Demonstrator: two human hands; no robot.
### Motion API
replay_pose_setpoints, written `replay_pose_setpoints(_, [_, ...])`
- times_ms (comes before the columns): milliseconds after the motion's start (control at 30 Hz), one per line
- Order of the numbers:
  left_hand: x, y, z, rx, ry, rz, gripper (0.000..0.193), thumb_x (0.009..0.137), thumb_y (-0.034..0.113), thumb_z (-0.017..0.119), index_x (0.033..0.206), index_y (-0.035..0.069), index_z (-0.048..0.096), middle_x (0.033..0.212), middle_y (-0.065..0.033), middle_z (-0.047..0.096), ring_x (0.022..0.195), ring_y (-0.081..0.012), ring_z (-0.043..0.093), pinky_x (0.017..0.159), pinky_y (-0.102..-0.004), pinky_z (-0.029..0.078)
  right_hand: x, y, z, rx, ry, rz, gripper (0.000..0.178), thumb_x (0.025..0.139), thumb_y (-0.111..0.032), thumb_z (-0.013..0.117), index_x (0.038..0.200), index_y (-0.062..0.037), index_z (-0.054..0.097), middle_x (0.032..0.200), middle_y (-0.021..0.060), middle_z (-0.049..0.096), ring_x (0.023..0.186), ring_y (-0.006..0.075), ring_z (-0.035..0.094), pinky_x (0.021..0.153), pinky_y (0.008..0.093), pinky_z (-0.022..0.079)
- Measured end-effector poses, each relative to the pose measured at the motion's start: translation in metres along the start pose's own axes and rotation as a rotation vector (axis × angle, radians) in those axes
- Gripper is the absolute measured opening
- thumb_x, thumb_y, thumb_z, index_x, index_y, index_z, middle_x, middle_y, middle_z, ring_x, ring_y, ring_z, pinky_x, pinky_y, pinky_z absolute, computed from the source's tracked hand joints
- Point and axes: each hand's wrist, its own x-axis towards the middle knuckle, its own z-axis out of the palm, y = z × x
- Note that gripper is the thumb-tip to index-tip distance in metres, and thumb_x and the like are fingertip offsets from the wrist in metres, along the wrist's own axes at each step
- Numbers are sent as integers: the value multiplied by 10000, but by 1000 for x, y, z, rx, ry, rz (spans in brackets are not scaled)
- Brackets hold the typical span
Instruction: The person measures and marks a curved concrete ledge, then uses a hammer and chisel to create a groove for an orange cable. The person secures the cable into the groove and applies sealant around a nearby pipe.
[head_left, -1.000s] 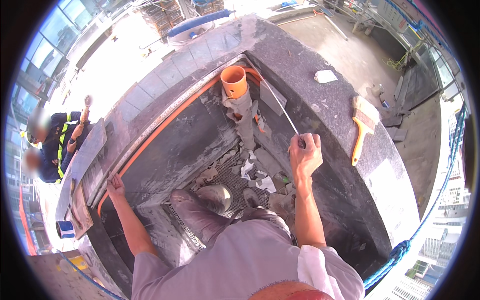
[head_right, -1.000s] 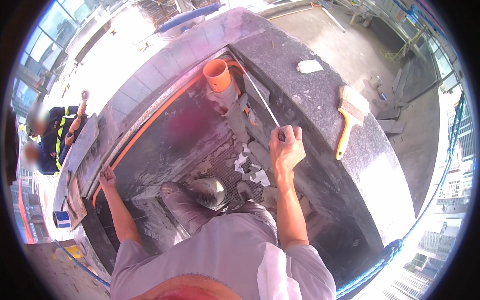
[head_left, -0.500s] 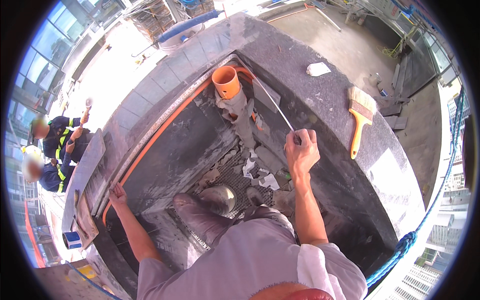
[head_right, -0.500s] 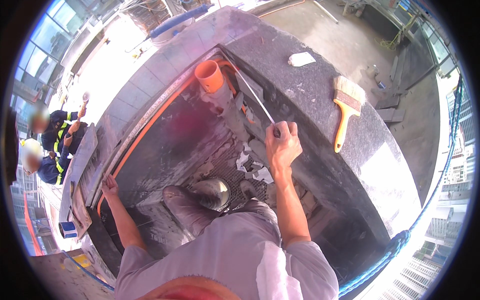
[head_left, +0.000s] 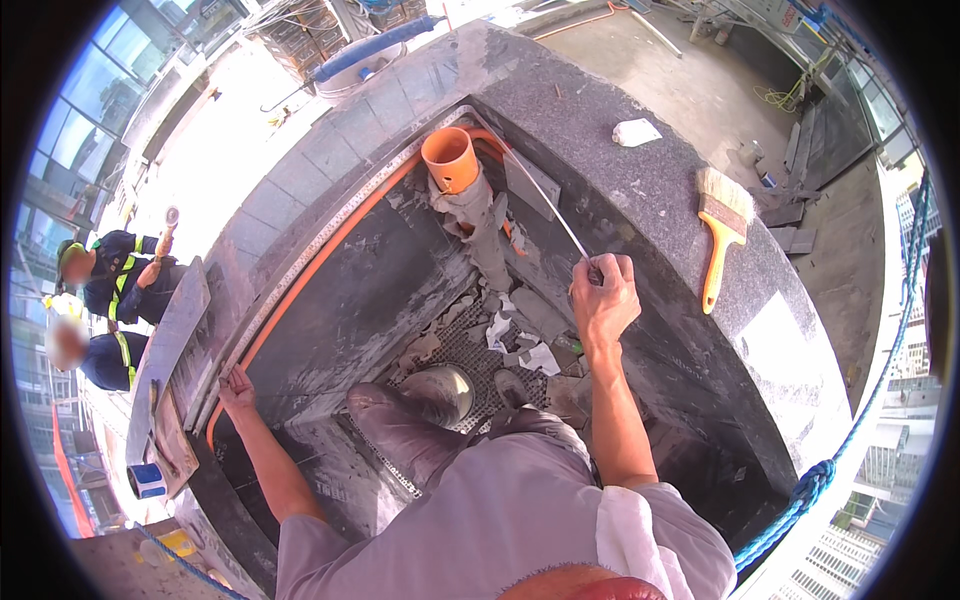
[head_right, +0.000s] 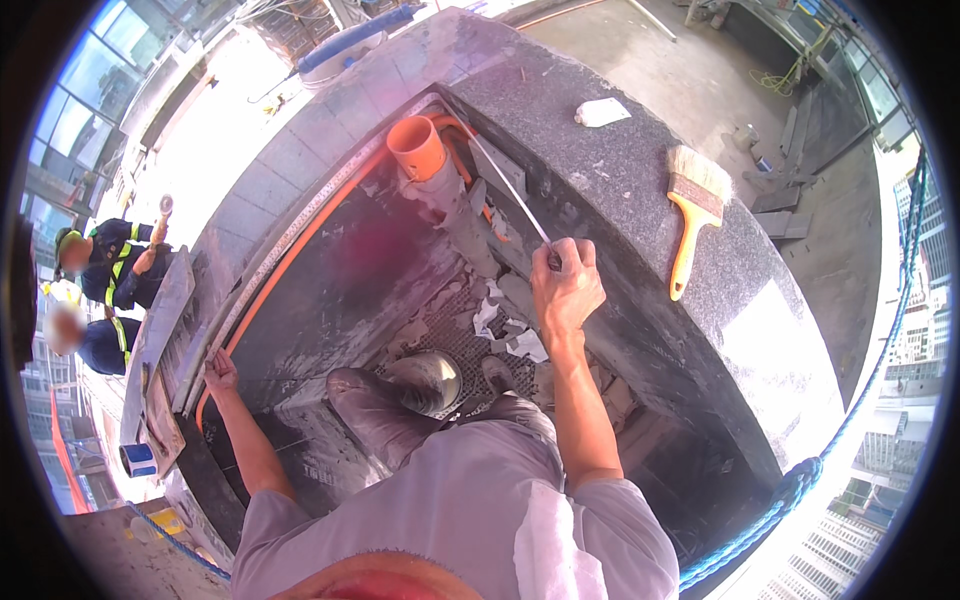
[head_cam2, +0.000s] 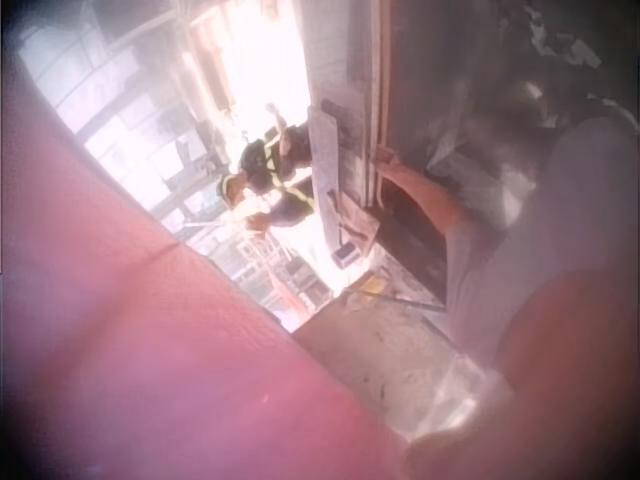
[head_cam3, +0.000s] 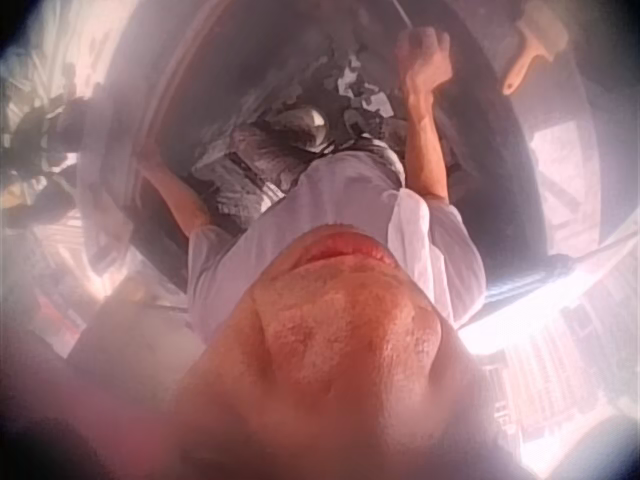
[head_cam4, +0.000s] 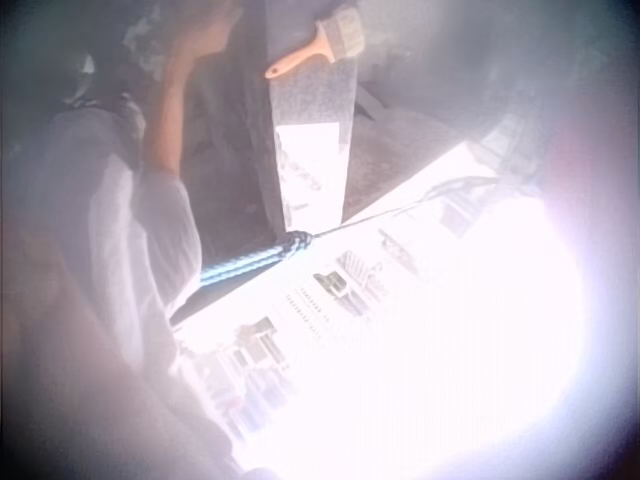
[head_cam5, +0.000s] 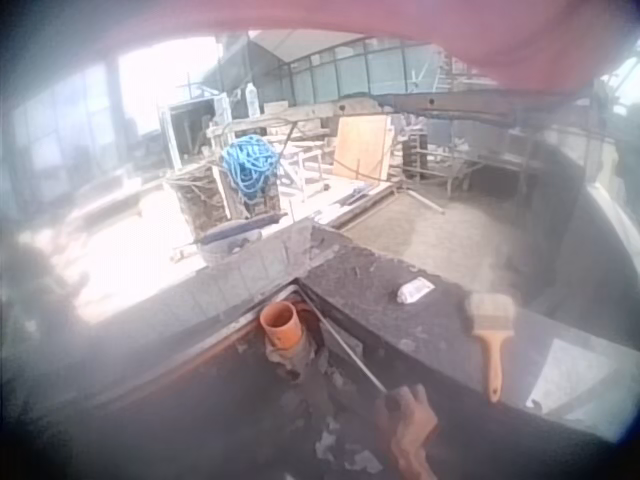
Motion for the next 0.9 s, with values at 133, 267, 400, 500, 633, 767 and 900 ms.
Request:
replay_pose_setpoints(133, [-2,2,0,-4,64,19,375,1145,253,517,1331,-37,665,1387,-109,720,1301,-249,689,1115,-423,610,-1,3,1,5,-8,3,105,871,-169,790,855,-136,692,908,68,702,744,375,730,630,492,558])
replay_pose_setpoints(267, [0,4,-2,-8,7,-8,392,1151,261,499,1354,-41,645,1389,-107,718,1301,-254,688,1111,-434,612,-2,2,1,9,-6,5,102,872,-168,791,859,-132,697,902,68,702,742,369,734,634,488,561])
replay_pose_setpoints(400, [4,8,-5,-8,2,-9,390,1148,263,504,1345,-40,652,1372,-104,728,1297,-256,691,1097,-444,621,-2,-1,0,27,-7,15,101,871,-168,791,855,-126,701,898,66,705,741,360,737,639,483,564])
replay_pose_setpoints(500, [5,5,-5,2,0,-12,377,1141,254,514,1329,-38,662,1356,-104,737,1290,-254,695,1089,-442,626,-2,-1,0,23,-7,25,100,869,-166,792,853,-123,703,901,65,708,740,356,737,641,482,564])
replay_pose_setpoints(633, [5,4,-5,-5,-12,2,354,1130,242,537,1303,-34,677,1341,-104,745,1271,-253,706,1081,-434,631,-2,0,1,13,-3,25,99,867,-164,792,856,-124,703,901,65,708,739,358,736,642,484,563])
replay_pose_setpoints(767, [4,6,-3,-13,-4,-27,336,1124,238,553,1284,-26,687,1332,-105,749,1257,-252,713,1071,-427,637,-3,0,0,22,-9,17,102,867,-168,791,858,-126,698,904,67,708,743,361,734,643,486,561])
replay_pose_setpoints(900, [1,5,0,-11,4,-35,323,1120,230,559,1285,-16,688,1348,-108,740,1258,-253,713,1065,-422,640,-4,0,1,19,-7,8,109,864,-171,793,856,-127,693,908,67,708,742,361,735,639,488,560])
